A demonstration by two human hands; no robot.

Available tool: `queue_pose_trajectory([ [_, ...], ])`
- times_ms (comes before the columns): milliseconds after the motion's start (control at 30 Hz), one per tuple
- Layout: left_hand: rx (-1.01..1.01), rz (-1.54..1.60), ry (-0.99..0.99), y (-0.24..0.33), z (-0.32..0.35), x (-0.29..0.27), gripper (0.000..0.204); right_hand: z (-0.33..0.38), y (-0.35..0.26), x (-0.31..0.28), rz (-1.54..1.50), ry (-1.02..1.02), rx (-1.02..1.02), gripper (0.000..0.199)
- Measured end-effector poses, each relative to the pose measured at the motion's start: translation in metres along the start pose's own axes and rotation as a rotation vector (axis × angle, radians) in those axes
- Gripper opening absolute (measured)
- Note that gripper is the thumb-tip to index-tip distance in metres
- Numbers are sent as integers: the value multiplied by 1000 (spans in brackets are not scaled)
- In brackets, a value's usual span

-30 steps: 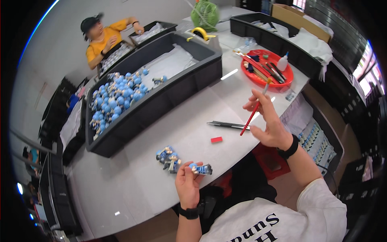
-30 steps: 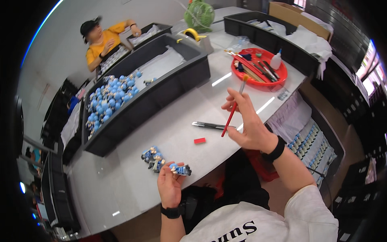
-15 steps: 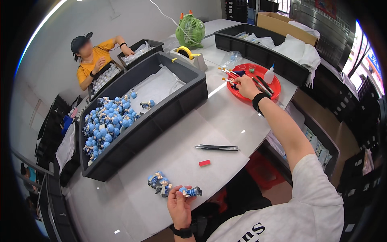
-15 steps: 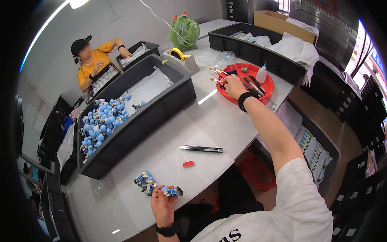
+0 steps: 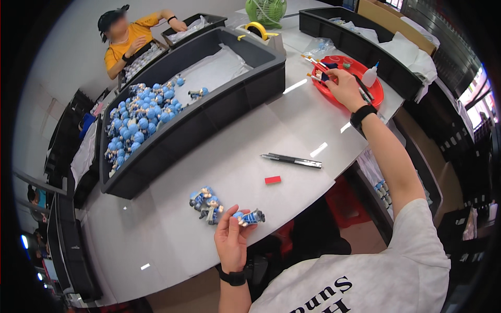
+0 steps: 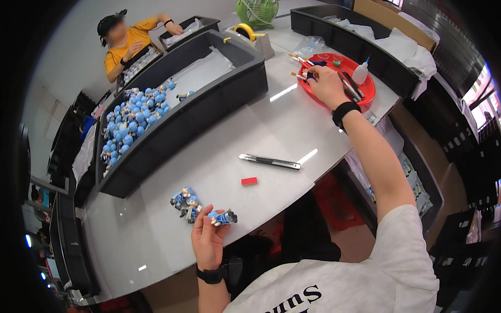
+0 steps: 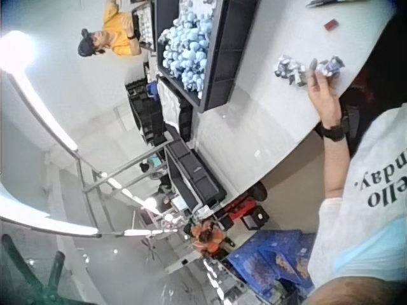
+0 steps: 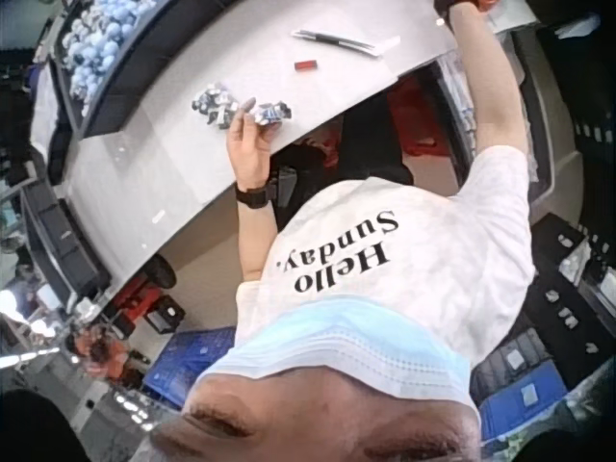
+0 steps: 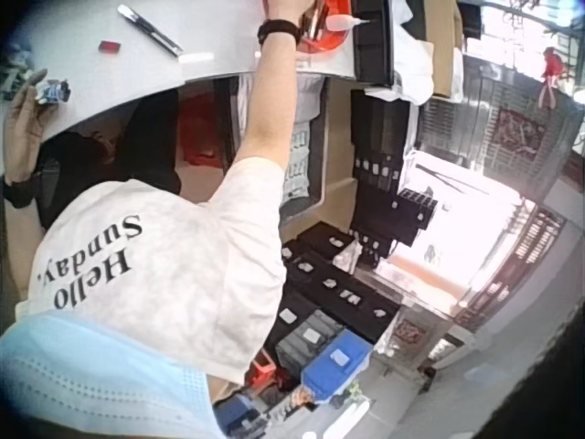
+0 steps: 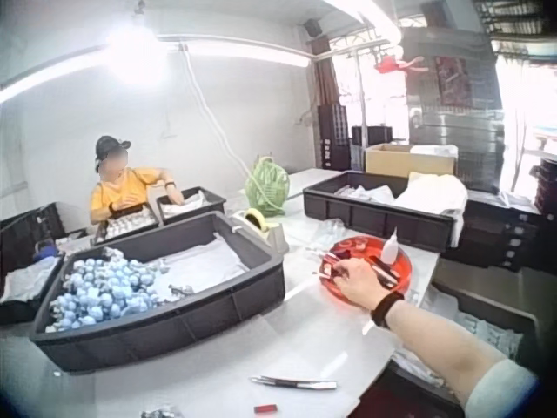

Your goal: Assembling and detailing small toy figures by applying glue or paint with a precision tool.

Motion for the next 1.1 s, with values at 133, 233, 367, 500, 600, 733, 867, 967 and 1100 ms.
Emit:
queue_pose_trajectory([
  [133,-21,34,2,4,1,-4,28,36,-56,-9,-252,-30,-97,24],
  [233,-45,95,-18,2,-2,-5,29,67,-89,-16,-288,-131,-160,22],
  [367,-55,107,-49,0,-2,-5,29,109,-123,-14,-449,-354,-151,21],
  [500,-47,96,-28,0,0,-4,28,145,-159,-13,-425,-471,-337,24],
  [600,-43,80,-37,-1,1,-6,28,151,-170,-8,-367,-471,-468,28],
  [733,-42,88,-52,-1,1,-9,29,154,-180,-14,-255,-590,-485,32],
  [867,-31,72,-80,-1,-1,-6,27,152,-160,-10,-94,-520,-522,35],
  [967,-30,59,-84,-1,-1,-5,26,148,-144,-4,-35,-555,-549,36],
  [1100,-24,60,-91,-2,-1,-6,27,150,-145,-3,-66,-499,-518,37],
])
Point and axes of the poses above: each hand's wrist, its own z-axis away from the middle knuckle, its own x-axis out of the palm, y = z × x, the point moved 2 cm from there along -z, towards the middle knuckle, and after that the axes turned 1 degree about z, right-handed, at the moved point
